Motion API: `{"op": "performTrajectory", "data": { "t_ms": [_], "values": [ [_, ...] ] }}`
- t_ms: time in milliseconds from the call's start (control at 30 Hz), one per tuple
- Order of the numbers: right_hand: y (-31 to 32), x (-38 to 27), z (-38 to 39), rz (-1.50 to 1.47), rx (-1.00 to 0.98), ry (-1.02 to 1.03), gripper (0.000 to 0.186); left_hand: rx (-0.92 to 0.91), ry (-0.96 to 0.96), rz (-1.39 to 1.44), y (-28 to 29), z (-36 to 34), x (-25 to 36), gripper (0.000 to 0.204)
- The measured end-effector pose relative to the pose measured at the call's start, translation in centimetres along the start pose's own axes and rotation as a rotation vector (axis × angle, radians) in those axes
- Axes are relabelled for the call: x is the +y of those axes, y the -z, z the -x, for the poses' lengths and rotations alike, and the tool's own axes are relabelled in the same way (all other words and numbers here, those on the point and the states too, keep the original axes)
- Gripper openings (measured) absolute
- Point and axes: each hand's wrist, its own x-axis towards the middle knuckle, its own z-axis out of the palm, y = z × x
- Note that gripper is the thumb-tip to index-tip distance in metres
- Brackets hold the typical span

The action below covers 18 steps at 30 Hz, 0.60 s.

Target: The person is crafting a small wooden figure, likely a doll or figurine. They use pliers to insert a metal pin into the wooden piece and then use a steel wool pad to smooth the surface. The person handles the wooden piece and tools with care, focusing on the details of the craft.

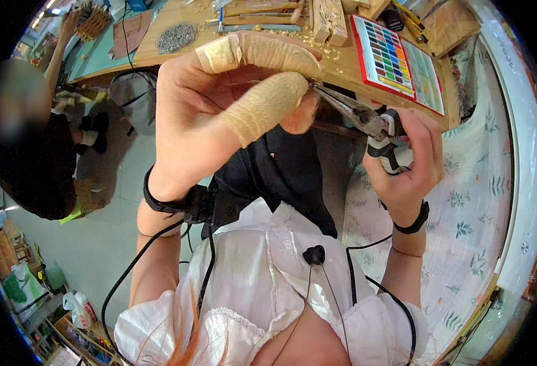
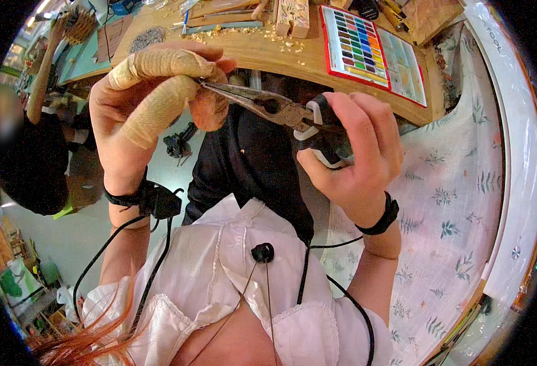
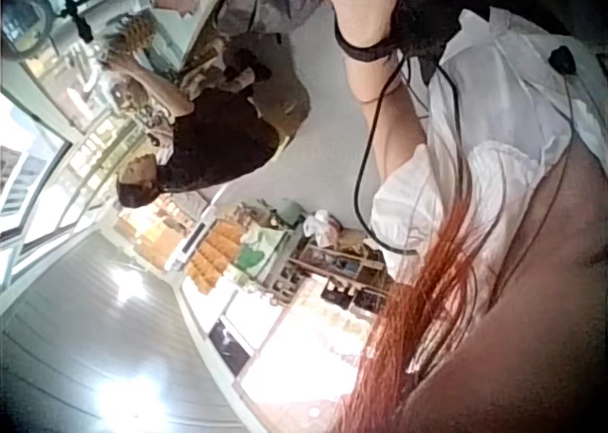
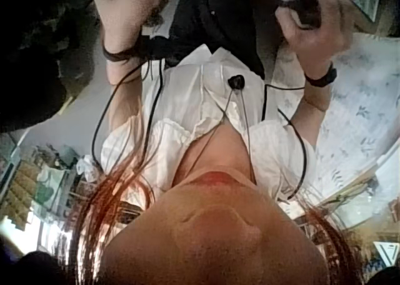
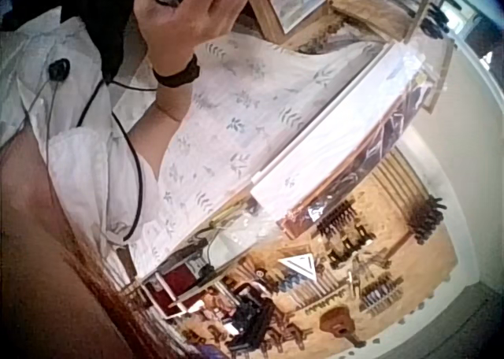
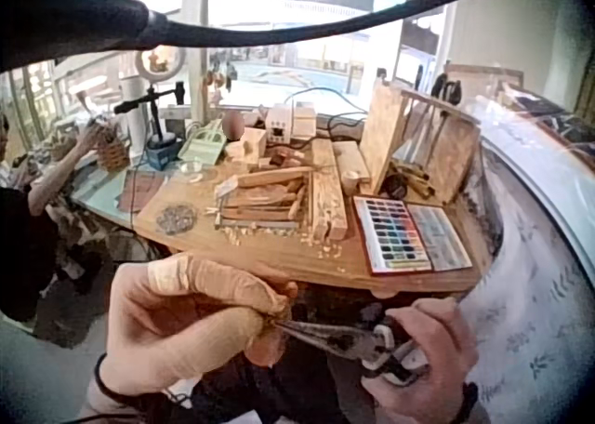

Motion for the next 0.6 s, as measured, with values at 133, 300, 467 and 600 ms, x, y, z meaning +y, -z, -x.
{"op": "performTrajectory", "data": {
  "t_ms": [133, 300, 467, 600],
  "values": [
    [0.6, -0.4, -0.4, -0.024, -0.006, -0.039, 0.051, 0.029, -0.084, 0.079, 0.9, 0.2, -1.0, 0.024],
    [0.1, 0.2, -0.1, -0.045, 0.040, -0.066, 0.051, 0.049, -0.144, 0.106, 1.0, 0.9, -1.4, 0.015],
    [0.1, 0.1, 0.3, -0.066, 0.034, -0.099, 0.050, 0.120, -0.172, -0.015, 0.7, 1.7, -2.0, 0.040],
    [-0.5, -0.3, 0.4, -0.109, 0.012, -0.076, 0.051, 0.005, -0.022, 0.285, -1.6, 1.4, -3.9, 0.059]
  ]
}}
